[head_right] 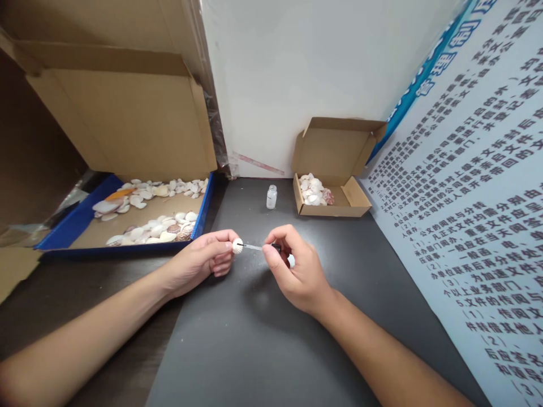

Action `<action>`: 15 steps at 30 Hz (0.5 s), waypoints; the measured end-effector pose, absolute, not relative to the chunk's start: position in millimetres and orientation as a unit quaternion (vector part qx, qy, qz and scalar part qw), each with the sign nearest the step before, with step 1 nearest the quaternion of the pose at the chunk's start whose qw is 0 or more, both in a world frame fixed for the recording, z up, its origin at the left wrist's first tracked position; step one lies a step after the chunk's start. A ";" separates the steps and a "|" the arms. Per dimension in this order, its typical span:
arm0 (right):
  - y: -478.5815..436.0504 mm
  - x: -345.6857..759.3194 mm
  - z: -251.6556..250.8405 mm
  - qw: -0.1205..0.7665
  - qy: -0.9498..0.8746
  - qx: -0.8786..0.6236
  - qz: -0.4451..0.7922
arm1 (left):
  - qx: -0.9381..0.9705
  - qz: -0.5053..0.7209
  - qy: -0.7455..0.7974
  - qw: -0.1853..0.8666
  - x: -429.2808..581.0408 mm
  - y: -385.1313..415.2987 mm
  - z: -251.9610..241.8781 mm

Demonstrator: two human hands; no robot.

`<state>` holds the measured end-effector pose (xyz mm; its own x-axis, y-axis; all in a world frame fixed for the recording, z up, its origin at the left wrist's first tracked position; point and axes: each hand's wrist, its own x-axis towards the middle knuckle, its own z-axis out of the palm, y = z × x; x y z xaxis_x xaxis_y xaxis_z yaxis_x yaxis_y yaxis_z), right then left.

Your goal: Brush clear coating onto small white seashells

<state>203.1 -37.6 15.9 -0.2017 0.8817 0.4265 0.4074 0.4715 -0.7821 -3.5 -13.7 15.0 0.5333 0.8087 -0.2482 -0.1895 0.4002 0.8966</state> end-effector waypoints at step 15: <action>-37.1 202.9 15.0 0.432 -0.732 -0.447 0.277 | 0.445 0.327 0.349 0.757 -3.7 -14.4 16.2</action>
<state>202.9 -37.1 15.0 -0.2271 0.8949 0.3841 0.4158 0.4458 -0.7927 -3.7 -14.4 16.2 0.5417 0.8063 -0.2378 -0.1850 0.3903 0.9019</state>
